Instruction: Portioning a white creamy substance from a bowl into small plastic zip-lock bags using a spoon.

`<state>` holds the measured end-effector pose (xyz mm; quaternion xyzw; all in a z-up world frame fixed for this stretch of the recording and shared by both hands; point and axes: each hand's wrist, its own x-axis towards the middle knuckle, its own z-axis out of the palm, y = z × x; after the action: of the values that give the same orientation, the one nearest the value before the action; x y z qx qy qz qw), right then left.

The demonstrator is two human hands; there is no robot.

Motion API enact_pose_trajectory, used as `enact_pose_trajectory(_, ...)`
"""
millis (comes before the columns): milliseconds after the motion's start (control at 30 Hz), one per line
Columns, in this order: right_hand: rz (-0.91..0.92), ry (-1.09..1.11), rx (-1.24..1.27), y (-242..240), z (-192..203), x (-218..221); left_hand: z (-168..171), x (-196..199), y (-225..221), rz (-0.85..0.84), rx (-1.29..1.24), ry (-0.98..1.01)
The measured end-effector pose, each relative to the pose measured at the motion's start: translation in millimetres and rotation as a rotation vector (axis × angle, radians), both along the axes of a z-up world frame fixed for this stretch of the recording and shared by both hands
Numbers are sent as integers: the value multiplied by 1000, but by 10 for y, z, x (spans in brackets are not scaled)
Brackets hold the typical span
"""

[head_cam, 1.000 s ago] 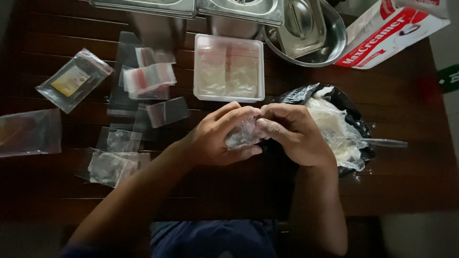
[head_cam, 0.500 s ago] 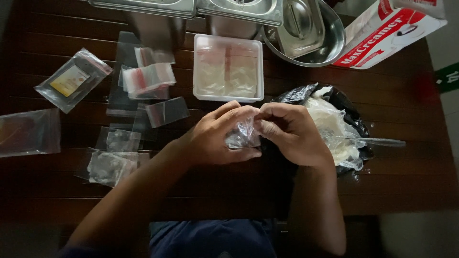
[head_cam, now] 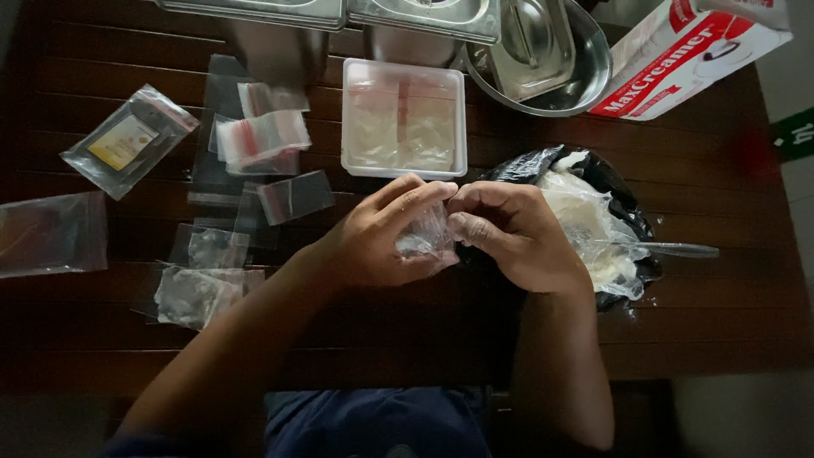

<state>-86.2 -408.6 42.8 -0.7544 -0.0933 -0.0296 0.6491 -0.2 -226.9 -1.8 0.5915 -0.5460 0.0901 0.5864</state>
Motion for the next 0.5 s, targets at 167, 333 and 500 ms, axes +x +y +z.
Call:
enact_pose_trajectory(167, -13, -11, -5, 31, 58, -14, -43, 9, -31, -3, -32, 34)
enact_pose_trajectory(333, -29, -2, -11, 89, 158, -13, -18, 15, -12, -23, -23, 71)
enact_pose_trajectory(500, -29, -15, -18, 122, 218, -18, 18, 4, 5, -33, -26, 67)
